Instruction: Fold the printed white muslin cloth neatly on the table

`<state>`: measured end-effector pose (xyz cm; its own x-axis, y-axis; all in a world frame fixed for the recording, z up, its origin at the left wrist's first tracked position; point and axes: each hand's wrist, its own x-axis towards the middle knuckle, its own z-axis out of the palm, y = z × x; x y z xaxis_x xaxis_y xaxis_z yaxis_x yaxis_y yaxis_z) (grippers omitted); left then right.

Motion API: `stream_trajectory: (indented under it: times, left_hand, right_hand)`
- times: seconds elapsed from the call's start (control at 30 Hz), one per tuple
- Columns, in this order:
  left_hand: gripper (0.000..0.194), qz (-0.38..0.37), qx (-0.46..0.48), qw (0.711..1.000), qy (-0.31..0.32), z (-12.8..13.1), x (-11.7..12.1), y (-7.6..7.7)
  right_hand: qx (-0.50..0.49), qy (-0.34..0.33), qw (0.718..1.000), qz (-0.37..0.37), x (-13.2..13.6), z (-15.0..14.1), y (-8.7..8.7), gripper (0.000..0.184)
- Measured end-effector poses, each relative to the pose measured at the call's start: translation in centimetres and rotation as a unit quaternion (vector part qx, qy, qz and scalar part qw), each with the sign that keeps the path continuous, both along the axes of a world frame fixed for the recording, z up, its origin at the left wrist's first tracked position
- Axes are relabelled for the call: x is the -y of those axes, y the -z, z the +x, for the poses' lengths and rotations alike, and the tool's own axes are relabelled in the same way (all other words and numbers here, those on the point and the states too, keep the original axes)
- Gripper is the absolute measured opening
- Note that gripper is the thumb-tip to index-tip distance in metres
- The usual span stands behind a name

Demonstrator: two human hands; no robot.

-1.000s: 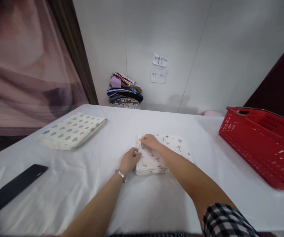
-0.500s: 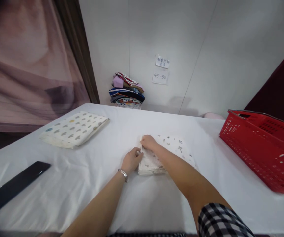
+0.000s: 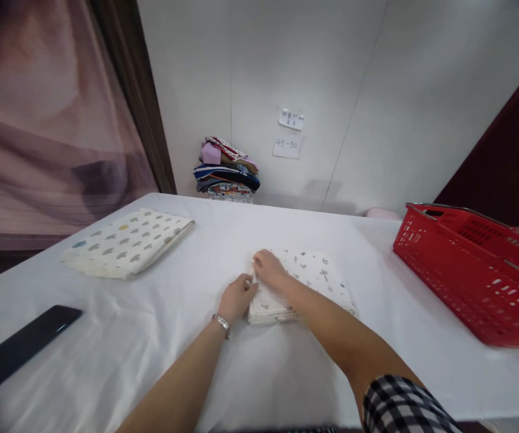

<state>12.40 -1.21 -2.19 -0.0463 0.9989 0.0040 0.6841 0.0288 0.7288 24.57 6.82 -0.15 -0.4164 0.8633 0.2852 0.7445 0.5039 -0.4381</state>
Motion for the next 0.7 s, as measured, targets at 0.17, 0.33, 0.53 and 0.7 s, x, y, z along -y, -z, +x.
stream_trajectory:
  times: [0.17, 0.33, 0.53, 0.7]
  left_hand:
    - [0.019, -0.001, -0.007, 1.000, 0.000, -0.1, -0.3, 0.1]
    - [0.020, 0.007, -0.007, 1.000, 0.013, -0.4, -0.4, 0.0]
    - [0.023, 0.000, -0.008, 1.000, 0.017, -0.7, -0.4, 0.0]
    - [0.033, -0.035, -0.015, 0.999, -0.002, -0.5, -1.1, -0.4]
  right_hand:
    - [0.004, -0.056, 0.998, -0.028, 0.7, 0.2, 0.4, 0.028]
    - [0.088, -0.052, 0.994, -0.042, 2.1, 5.9, -0.9, 0.048]
    - [0.178, 0.187, 0.960, -0.107, 6.0, 19.7, -1.4, 0.042]
    - [-0.100, 0.334, 0.916, -0.200, 9.5, 24.7, -0.1, 0.040]
